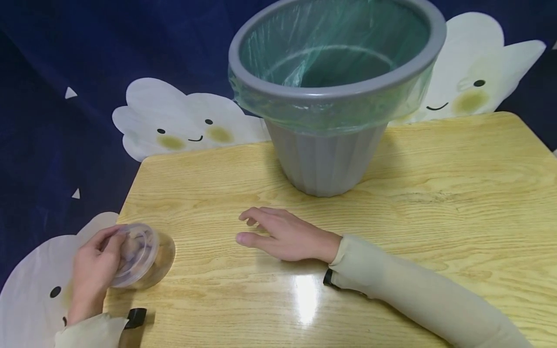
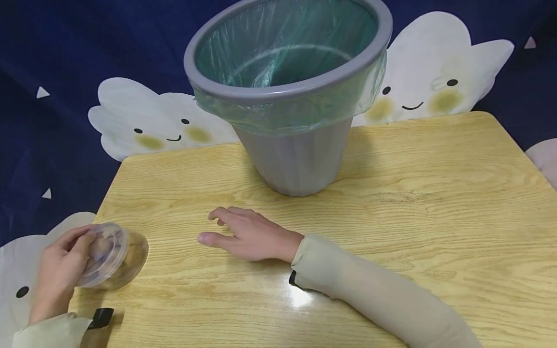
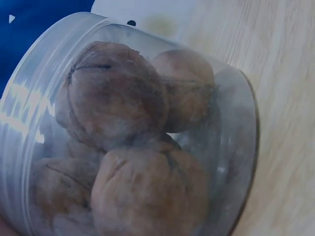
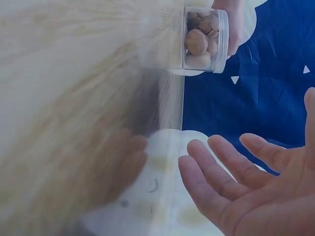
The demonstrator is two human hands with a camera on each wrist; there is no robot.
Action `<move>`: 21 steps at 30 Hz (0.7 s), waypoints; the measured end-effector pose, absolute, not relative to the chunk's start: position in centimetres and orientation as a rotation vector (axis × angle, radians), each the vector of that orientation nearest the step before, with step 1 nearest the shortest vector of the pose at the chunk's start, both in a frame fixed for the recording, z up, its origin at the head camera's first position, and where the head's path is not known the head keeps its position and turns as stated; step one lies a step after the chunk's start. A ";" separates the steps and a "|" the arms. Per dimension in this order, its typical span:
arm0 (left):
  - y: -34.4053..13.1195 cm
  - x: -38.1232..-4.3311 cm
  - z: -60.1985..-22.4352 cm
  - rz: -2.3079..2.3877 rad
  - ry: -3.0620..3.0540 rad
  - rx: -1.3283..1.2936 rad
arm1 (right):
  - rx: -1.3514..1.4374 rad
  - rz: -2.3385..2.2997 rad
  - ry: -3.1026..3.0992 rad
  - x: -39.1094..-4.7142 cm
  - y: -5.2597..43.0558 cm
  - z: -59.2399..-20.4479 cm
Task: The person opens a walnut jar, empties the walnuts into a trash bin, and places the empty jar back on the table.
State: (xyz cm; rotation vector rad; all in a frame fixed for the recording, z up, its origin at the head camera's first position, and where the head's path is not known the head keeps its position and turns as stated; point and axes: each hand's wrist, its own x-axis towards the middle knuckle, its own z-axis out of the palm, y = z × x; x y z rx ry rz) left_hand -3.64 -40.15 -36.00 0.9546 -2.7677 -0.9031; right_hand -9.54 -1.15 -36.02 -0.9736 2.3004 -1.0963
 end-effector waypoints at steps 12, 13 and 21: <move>-38.5 -4.5 -35.9 -0.937 -2.764 0.809 | -0.963 -1.116 2.319 -9.9 -2.4 -36.2; -38.3 -4.5 -35.9 -0.936 -2.770 0.799 | -0.961 -1.122 2.324 -9.9 -2.5 -36.2; -37.2 -5.0 -35.9 -0.946 -2.775 0.734 | -0.950 -1.178 2.309 -10.1 -3.9 -36.1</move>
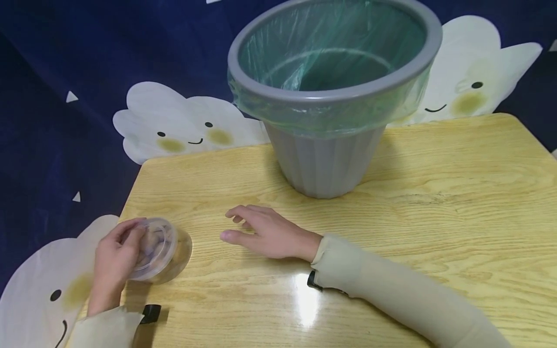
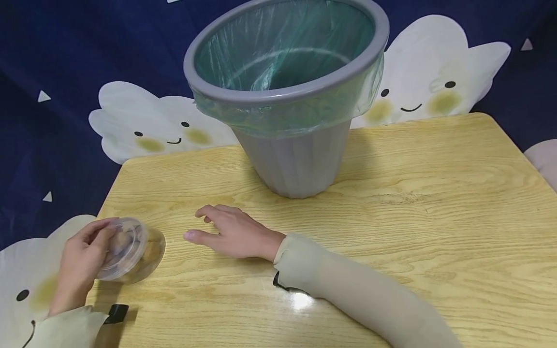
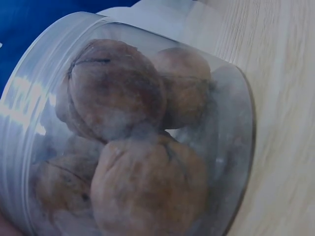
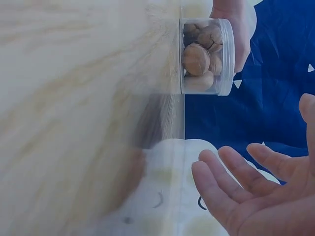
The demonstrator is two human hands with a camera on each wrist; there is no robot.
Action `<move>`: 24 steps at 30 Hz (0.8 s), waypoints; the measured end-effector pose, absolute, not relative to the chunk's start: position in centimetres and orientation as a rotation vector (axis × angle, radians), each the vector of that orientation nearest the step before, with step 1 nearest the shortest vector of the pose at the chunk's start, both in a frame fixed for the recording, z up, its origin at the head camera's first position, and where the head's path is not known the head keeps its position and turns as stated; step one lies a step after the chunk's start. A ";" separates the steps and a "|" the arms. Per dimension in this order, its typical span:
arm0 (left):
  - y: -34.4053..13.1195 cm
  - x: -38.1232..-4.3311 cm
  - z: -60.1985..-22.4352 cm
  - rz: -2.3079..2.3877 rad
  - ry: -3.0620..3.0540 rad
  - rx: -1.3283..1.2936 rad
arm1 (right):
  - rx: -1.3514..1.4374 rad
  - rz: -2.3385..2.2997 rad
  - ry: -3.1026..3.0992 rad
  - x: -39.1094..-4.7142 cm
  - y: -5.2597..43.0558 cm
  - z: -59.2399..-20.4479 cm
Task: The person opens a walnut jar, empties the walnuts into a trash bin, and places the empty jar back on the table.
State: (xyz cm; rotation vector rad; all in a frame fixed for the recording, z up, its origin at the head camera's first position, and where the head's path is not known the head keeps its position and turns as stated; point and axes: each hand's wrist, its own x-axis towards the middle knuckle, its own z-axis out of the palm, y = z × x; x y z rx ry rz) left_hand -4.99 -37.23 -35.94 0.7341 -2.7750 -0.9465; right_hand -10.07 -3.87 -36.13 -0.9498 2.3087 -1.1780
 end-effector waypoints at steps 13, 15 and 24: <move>-35.3 -6.2 -36.1 -1.036 -2.767 0.641 | -0.966 -1.140 2.327 -10.2 -5.5 -36.3; -35.1 -6.3 -36.1 -1.051 -2.768 0.628 | -0.971 -1.135 2.332 -10.2 -5.7 -36.4; -33.6 -6.6 -36.0 -1.090 -2.783 0.565 | -0.983 -1.081 2.344 -9.9 -6.8 -36.5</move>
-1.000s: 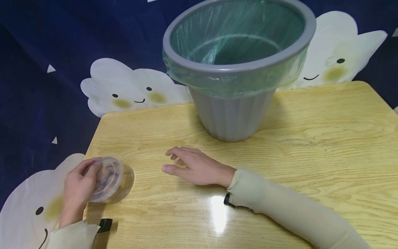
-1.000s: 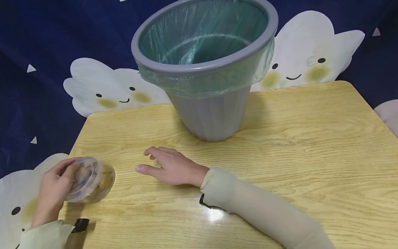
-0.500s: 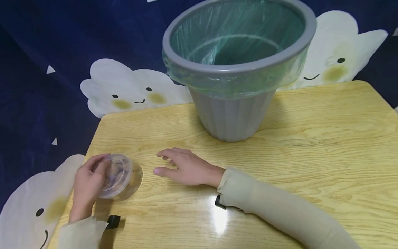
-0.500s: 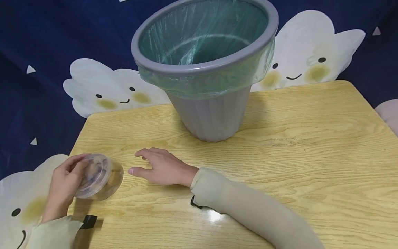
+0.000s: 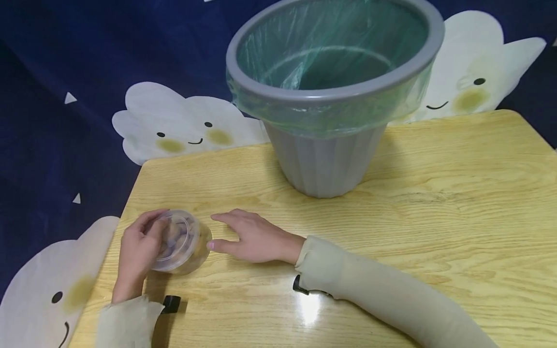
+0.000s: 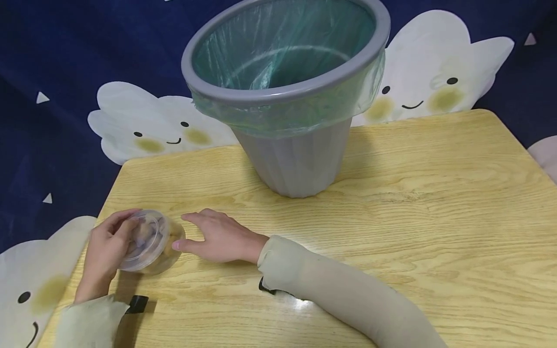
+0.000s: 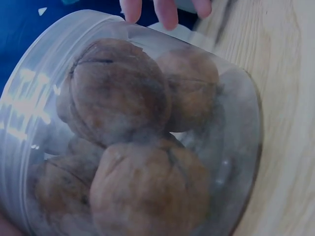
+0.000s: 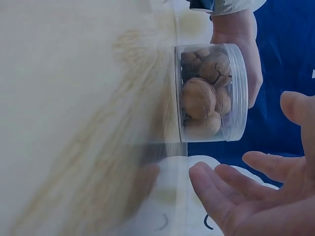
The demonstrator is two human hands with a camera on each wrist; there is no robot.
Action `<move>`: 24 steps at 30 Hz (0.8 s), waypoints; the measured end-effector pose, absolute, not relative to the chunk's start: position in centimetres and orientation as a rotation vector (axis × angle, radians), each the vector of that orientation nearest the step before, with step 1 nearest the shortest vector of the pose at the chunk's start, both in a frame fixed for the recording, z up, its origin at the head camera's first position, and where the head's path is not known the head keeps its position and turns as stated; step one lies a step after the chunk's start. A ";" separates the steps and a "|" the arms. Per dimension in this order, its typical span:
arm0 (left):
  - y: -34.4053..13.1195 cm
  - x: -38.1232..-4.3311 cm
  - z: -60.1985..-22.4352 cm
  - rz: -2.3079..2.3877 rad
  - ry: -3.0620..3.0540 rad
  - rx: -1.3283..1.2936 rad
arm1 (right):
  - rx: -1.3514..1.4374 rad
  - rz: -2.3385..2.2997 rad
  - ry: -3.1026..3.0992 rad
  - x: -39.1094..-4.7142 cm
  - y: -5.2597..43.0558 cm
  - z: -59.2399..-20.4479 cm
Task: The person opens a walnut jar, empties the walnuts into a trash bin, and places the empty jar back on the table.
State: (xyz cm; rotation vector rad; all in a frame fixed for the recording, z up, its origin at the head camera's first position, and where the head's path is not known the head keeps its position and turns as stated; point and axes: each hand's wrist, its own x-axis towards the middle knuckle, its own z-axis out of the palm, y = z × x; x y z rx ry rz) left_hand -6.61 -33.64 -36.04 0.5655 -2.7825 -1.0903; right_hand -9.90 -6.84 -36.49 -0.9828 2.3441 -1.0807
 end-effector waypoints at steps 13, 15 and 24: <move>-31.6 -7.0 -36.0 -1.155 -2.792 0.476 | -0.956 -1.082 2.358 -9.8 -7.3 -36.6; -31.2 -7.0 -36.0 -1.173 -2.792 0.464 | -0.962 -1.093 2.358 -9.7 -7.4 -36.6; -29.9 -7.0 -35.9 -1.262 -2.763 0.458 | -0.923 -1.157 2.337 -9.5 -7.4 -36.7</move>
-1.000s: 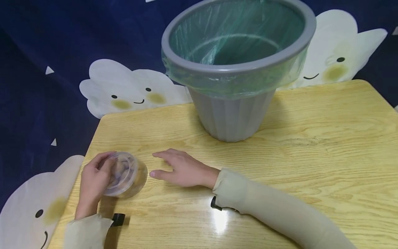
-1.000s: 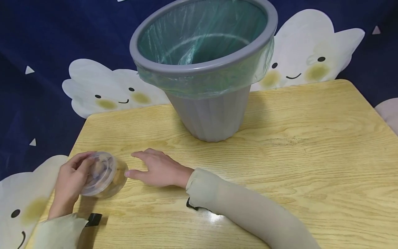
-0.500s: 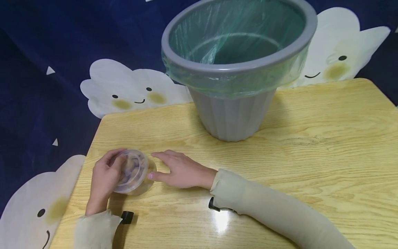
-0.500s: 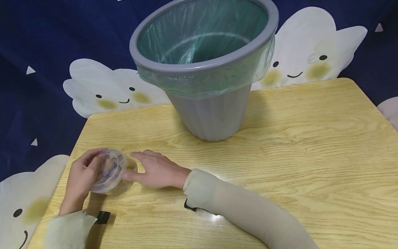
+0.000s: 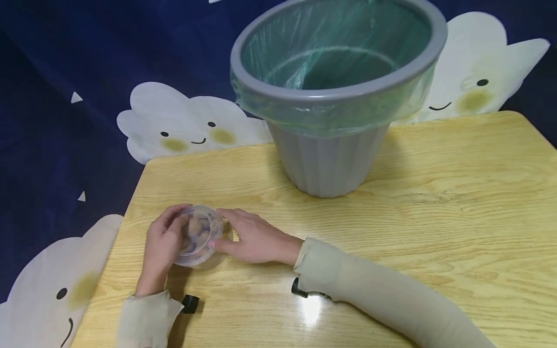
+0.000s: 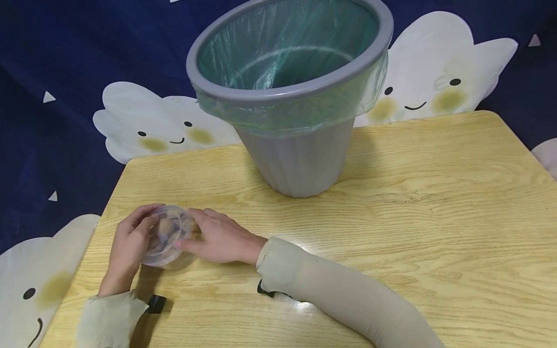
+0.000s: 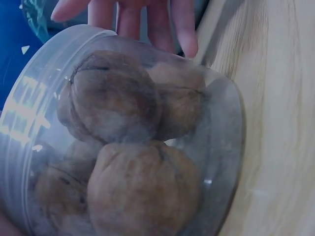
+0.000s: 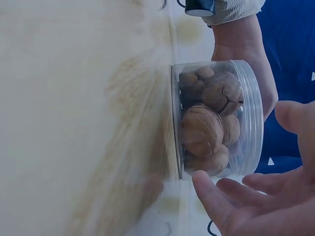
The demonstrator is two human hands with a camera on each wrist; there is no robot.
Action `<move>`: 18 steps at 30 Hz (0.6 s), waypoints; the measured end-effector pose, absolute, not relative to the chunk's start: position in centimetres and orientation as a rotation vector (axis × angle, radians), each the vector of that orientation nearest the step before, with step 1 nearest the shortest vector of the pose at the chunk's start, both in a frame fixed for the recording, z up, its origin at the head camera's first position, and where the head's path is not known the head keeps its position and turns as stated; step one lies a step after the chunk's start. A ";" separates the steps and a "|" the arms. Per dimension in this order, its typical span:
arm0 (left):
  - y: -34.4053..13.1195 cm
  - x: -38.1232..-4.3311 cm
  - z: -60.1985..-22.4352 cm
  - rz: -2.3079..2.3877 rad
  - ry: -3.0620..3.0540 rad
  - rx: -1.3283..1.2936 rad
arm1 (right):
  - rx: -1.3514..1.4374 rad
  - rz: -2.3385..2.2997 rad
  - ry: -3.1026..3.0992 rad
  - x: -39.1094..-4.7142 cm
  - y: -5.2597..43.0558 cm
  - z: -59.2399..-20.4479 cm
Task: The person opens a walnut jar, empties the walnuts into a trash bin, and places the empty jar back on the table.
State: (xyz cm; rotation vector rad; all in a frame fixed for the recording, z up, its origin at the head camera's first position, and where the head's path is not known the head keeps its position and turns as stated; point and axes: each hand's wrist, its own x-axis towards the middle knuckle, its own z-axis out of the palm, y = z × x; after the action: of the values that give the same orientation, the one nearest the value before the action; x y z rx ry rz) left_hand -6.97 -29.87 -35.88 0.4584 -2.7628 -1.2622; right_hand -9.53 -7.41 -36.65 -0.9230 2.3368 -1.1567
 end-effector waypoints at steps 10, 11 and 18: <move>-29.7 -6.7 -35.9 -1.391 -2.800 0.277 | -0.922 -1.223 2.334 -9.8 -7.3 -37.1; -29.8 -6.7 -35.9 -1.391 -2.815 0.230 | -0.914 -1.223 2.335 -9.9 -7.3 -37.1; -30.5 -6.5 -36.4 -1.503 -2.819 -0.031 | -0.852 -1.214 2.334 -9.9 -7.3 -37.2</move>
State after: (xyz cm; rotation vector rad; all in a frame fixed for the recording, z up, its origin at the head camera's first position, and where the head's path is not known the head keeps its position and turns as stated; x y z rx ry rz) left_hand -6.55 -30.47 -36.40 -0.0308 -2.8191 -1.5028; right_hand -9.88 -7.32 -37.21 -0.8525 2.3336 -1.2141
